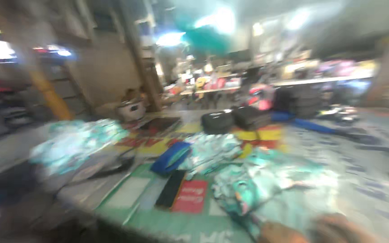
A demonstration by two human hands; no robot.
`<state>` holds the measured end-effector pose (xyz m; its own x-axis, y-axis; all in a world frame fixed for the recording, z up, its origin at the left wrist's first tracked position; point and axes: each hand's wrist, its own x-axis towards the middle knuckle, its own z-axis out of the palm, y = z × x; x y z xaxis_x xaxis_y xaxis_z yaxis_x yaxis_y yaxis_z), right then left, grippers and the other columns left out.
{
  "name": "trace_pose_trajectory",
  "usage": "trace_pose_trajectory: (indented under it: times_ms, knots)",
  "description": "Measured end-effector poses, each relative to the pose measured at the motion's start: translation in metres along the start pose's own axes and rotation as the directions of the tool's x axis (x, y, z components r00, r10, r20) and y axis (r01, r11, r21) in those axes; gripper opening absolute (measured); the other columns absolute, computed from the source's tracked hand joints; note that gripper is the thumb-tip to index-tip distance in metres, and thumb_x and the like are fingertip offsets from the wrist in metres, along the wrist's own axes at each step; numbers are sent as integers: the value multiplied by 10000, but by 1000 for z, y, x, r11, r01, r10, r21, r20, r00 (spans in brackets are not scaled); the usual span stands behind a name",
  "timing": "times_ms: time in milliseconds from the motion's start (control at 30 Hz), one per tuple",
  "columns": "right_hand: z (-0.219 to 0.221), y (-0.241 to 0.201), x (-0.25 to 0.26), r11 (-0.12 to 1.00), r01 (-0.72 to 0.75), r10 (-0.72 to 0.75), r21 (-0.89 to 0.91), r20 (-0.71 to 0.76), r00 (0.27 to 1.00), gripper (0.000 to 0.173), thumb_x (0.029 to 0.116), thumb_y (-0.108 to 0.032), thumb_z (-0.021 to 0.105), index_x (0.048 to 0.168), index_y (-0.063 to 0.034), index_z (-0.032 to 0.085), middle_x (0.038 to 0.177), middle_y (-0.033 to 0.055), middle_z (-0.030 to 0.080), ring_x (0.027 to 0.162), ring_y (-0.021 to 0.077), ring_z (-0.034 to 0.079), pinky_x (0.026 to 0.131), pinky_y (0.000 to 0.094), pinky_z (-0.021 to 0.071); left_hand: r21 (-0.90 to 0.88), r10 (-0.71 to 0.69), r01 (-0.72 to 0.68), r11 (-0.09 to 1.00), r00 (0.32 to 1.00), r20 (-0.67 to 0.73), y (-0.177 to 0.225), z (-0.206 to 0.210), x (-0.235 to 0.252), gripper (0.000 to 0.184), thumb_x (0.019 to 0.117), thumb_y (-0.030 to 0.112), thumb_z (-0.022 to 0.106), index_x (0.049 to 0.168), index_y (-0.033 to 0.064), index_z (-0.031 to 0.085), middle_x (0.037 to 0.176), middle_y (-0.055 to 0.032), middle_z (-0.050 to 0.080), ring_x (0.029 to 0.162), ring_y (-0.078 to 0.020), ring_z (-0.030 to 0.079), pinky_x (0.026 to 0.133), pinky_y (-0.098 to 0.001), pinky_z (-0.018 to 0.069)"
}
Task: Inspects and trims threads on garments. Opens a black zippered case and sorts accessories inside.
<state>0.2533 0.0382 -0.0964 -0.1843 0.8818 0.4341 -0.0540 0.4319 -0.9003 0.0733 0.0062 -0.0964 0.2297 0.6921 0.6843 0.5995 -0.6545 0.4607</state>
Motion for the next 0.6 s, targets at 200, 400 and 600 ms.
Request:
trace_pose_trajectory:
  times_ms: [200, 400, 600]
  knots:
    - [7, -2, -3, 999, -41, 40, -13, -112, 993, 98, 980, -29, 570, 1054, -26, 634, 833, -39, 675, 648, 26, 611, 600, 239, 551, -77, -118, 131, 988, 981, 152, -6, -18, 9, 157, 979, 84, 637, 1014, -6, 761, 941, -132, 760, 883, -254, 743, 849, -432, 597]
    - [10, -5, -9, 999, -31, 35, 32, -148, 988, 107, 969, -27, 592, 1070, -26, 628, 820, -40, 664, 649, 19, 604, 599, 220, 534, -72, -62, 65, 995, 997, 49, -13, -14, -2, 119, 948, 48, 666, 977, -28, 752, 951, -136, 759, 877, -202, 745, 841, -346, 610]
    - [5, 7, -5, 991, 119, -120, -69, -19, 993, 406, 1050, -357, 507, 1206, 7, 596, 1024, 17, 657, 834, 14, 609, 749, 231, 541, -72, -69, 68, 995, 998, -11, -17, -13, -4, 145, 983, 47, 611, 979, -49, 719, 880, -139, 744, 781, -177, 731, 756, -331, 608]
